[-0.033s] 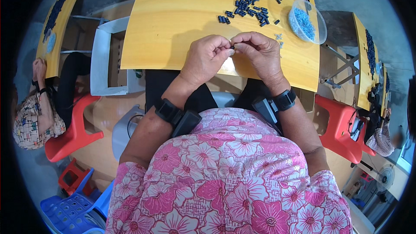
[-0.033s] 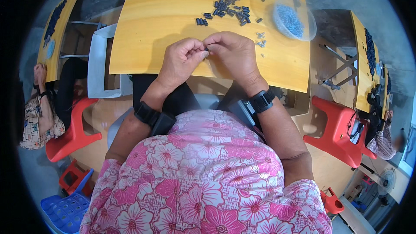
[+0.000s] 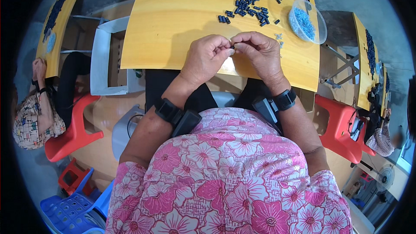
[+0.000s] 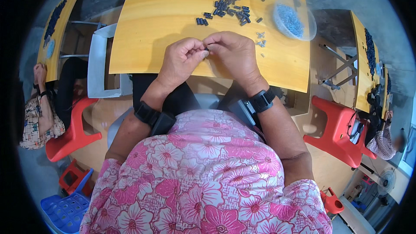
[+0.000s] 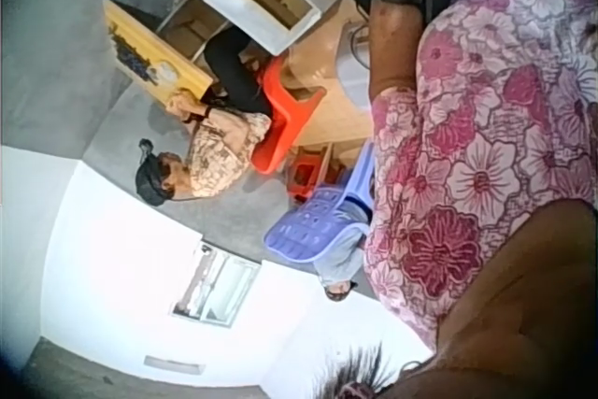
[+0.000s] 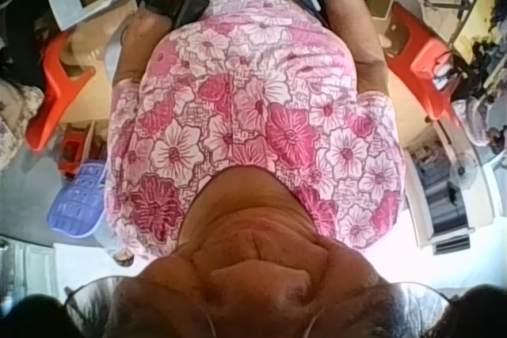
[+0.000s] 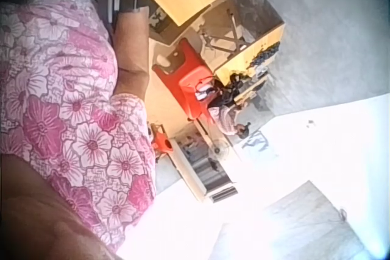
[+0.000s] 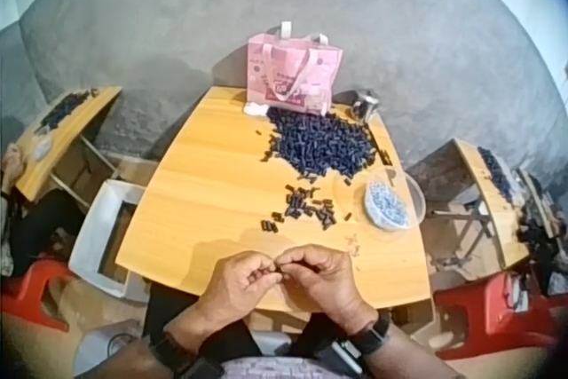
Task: Assembling small plastic and metal components at a workbench in a manufacturing environment.
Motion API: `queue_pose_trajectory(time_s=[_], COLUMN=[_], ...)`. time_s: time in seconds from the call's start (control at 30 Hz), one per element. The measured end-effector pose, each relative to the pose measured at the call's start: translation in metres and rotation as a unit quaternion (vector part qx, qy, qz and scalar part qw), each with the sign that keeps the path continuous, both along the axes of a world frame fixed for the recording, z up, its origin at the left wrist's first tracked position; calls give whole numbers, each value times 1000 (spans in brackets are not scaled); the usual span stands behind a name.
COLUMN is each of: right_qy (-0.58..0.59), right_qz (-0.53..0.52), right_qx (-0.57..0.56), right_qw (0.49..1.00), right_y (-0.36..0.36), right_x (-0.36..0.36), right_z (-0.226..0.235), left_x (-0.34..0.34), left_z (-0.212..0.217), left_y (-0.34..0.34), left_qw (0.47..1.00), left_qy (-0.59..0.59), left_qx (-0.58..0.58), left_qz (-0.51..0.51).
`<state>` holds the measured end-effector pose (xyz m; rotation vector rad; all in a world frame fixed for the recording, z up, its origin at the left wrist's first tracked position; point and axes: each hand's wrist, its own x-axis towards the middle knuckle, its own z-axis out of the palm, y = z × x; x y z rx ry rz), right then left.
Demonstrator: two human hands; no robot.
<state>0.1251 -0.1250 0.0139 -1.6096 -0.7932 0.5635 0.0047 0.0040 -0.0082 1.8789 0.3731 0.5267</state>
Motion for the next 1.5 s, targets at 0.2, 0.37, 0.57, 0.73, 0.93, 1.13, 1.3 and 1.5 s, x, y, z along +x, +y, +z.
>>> queue_pose_trajectory(time_s=[0.2, 0.37, 0.57, 0.73, 0.93, 1.13, 1.3, 1.5], right_qy=[-125, -76, 14, 11, 101, 175, 221, 229], right_qz=[39, 11, 2, 11, 32, 29, 29, 50], right_qx=[-15, -2, -24, -13, -34, -56, -47, -58], right_qw=[991, 997, 1000, 1000, 994, 983, 974, 970], right_y=[3, 1, -2, -2, -3, 0, -1, -1], right_x=[3, 3, 3, 5, 7, 7, 10, 13], right_z=[6, -2, 1, -2, 8, 15, 13, 6], left_x=[0, 2, 0, 0, -1, -1, -2, -2], left_z=[-4, -7, -3, -4, 3, 1, 5, 4], left_y=[2, 1, 1, 2, 3, 3, 3, 2], left_qw=[1000, 999, 999, 998, 999, 999, 999, 999], left_qy=[-6, -8, 2, -2, 36, 36, 40, 23], left_qx=[-23, -49, -47, -57, -27, -33, -23, -39], left_qz=[-2, -1, 0, 2, -21, -23, -21, -25])
